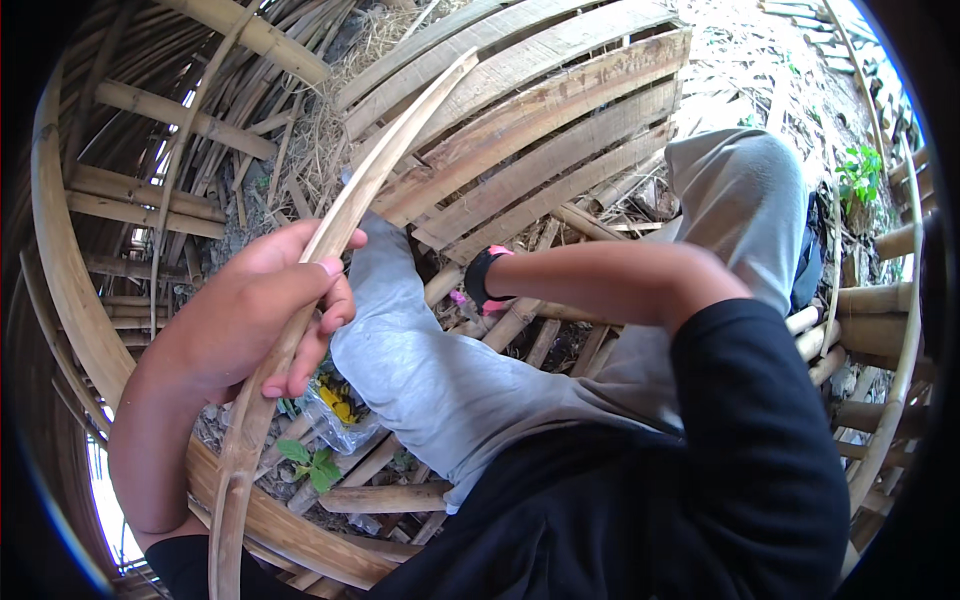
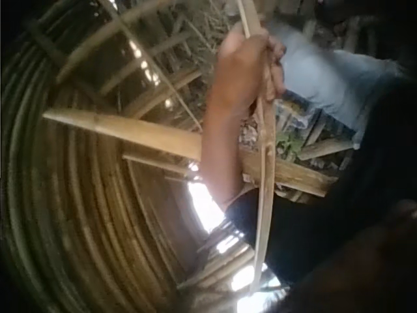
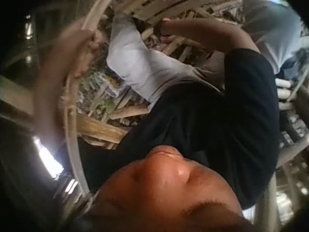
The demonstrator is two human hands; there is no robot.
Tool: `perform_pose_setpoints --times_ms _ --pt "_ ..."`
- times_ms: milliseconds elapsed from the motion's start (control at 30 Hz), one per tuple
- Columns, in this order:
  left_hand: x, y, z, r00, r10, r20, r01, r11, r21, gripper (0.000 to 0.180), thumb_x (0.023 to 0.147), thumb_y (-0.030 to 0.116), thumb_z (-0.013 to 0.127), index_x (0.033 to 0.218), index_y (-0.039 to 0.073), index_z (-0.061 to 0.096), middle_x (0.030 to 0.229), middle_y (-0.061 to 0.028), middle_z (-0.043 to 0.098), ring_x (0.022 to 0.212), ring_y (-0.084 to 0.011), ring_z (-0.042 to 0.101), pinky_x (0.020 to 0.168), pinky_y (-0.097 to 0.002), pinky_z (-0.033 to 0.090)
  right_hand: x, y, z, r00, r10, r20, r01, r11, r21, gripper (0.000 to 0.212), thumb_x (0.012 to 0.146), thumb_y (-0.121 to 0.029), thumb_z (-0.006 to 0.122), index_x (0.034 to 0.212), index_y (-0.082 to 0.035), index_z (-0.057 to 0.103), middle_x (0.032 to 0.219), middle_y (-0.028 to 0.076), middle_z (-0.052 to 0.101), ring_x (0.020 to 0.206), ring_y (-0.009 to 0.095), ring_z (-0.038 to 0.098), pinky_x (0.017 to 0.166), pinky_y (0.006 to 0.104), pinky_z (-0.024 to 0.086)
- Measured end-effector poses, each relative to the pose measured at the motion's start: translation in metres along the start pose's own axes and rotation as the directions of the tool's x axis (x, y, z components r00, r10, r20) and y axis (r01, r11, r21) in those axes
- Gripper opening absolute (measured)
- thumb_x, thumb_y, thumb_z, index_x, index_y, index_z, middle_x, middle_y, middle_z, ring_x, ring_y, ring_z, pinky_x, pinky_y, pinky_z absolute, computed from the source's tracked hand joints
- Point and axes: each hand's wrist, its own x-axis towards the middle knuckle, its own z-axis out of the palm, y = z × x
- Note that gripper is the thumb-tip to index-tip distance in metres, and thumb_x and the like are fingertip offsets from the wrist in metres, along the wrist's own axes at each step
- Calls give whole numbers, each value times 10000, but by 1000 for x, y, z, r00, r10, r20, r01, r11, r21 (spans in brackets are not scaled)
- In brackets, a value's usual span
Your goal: The person sits and uses a knife to shave and smooth a long bamboo strip, repeatedly drawing the blade along its length to remove thin shavings. The person rotates the strip and adjusts grip to work different sides.
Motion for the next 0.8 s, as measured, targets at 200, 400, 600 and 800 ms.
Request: perform_pose_setpoints --times_ms 200,400,600,800 --pt "2 -2 1 999 27 -22 -27 1000 -9 414 1005 168 423 1360 -39 369 732 -39 503 360 -71 470 302 -188 369 38 -10 10 997 73 35 -72 997 -12 465 814 -470 615 996 -67 757 1012 177 727 964 353 698 816 457 547" --pt "-3 1 4 999 49 1 -49 997 54 412 1007 163 424 1356 -48 368 727 -36 513 362 -68 475 302 -184 368 42 -15 12 994 95 56 -95 995 -8 460 811 -466 619 988 -65 758 1004 178 727 957 353 699 814 457 548" --pt "-2 1 -4 996 81 -31 -81 997 14 402 1008 170 422 1342 -49 377 745 -38 530 370 -55 468 296 -183 360 40 -16 -1 991 109 80 -107 994 -24 454 807 -461 623 979 -64 759 996 179 727 949 354 700 811 456 548" --pt "-2 6 -14 988 132 -76 -130 991 23 382 1009 156 418 1329 -49 388 750 -37 537 373 -45 464 287 -175 349 32 -19 -34 988 123 97 -120 992 -44 448 804 -457 627 971 -62 760 988 180 728 942 355 702 808 456 548"
